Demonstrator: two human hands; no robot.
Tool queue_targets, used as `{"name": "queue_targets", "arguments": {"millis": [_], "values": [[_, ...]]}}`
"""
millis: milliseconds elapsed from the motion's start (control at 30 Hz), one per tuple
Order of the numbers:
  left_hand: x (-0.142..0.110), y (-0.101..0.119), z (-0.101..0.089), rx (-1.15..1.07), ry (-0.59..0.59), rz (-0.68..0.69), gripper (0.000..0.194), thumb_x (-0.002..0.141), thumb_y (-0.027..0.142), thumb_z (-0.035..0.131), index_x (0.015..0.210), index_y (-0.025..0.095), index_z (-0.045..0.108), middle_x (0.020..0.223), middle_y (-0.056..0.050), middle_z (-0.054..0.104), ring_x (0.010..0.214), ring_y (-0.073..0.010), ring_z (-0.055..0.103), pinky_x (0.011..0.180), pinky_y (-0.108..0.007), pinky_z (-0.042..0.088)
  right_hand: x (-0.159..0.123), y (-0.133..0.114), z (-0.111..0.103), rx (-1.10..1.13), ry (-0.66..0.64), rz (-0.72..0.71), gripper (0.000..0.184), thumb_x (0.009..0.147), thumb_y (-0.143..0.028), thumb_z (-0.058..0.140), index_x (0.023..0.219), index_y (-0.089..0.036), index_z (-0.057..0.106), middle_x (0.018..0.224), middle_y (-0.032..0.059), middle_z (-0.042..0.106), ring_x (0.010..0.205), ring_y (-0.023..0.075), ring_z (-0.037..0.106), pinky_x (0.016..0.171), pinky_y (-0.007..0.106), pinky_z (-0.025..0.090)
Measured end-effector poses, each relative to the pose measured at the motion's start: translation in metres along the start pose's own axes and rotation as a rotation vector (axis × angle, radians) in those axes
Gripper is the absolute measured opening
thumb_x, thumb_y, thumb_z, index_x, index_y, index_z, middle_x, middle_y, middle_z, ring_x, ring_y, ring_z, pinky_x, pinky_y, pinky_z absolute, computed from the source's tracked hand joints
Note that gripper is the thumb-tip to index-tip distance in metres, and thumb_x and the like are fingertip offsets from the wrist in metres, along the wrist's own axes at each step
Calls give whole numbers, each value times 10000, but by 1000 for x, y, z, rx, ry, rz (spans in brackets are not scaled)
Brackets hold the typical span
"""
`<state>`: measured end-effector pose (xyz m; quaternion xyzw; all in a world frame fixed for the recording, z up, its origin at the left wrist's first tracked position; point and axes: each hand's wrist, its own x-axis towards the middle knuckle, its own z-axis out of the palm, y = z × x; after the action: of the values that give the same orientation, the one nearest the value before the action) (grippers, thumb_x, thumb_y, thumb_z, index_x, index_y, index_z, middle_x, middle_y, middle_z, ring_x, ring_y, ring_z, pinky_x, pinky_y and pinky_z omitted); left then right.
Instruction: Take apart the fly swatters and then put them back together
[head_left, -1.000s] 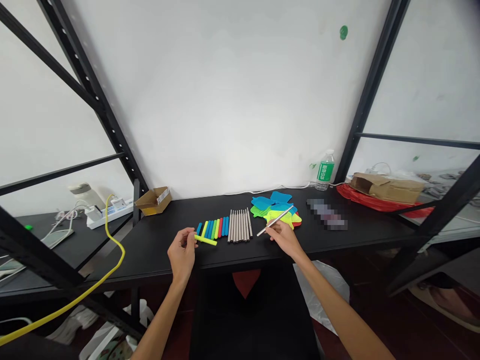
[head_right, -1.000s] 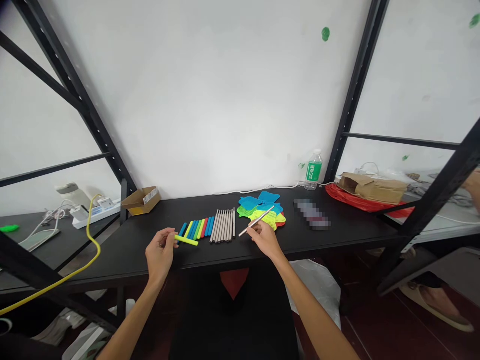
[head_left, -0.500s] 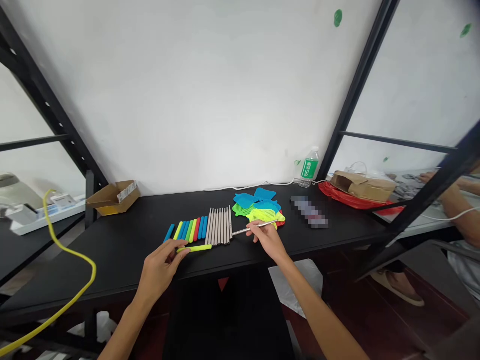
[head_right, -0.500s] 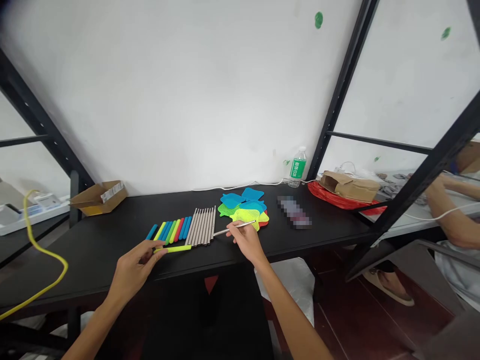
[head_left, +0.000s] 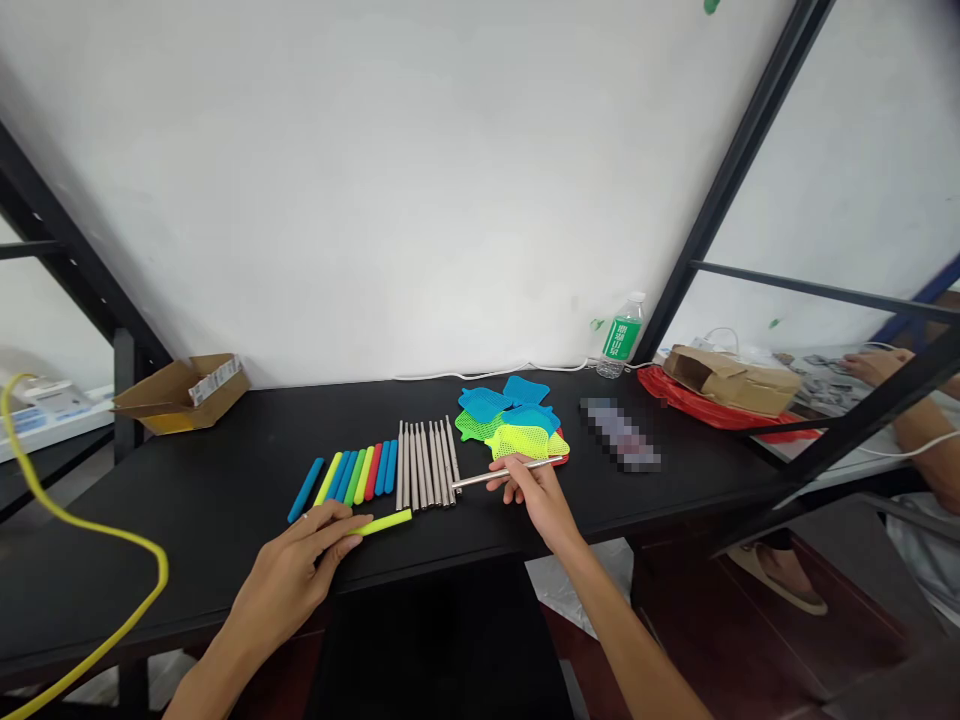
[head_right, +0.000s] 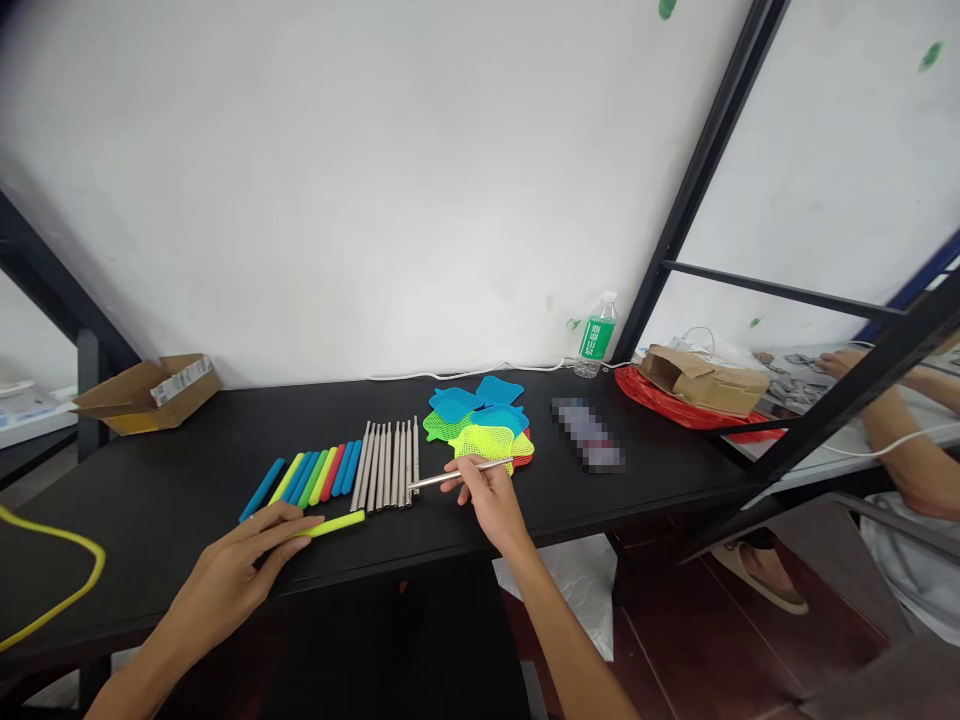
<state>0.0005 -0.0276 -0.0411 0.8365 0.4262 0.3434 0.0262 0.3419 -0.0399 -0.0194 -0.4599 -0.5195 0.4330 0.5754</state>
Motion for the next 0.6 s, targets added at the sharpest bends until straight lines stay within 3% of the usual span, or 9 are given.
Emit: {"name": "queue_targets", "arguments": {"millis": [300, 533, 600], "values": [[4, 8, -3, 13, 42, 22, 311, 936, 495, 520, 1079, 349, 754, 1122, -22, 726, 1002, -252, 711, 803, -306, 597, -1, -4, -4, 73, -18, -1, 288, 848, -479, 691, 824, -202, 617, 694, 21, 677, 554, 134, 514, 528, 261, 355], [6, 9, -3, 29, 43, 29, 319, 924, 506, 506, 1049, 329, 740, 1117, -26, 730, 997, -243, 712, 809, -290, 590, -2, -7, -6, 136, -72, 27, 449, 907, -589, 525, 898, -181, 713, 762, 81, 751, 570, 156, 593, 531, 261, 365], [5, 8, 0, 56, 53, 23, 324, 914, 525, 503, 1054, 340, 730, 1109, -8, 732, 938, -227, 719, 685, -249, 583, -3, -8, -7, 127, -117, 16, 506, 919, -611, 477, 902, -175, 733, 774, 93, 759, 586, 162, 606, 545, 265, 376]]}}
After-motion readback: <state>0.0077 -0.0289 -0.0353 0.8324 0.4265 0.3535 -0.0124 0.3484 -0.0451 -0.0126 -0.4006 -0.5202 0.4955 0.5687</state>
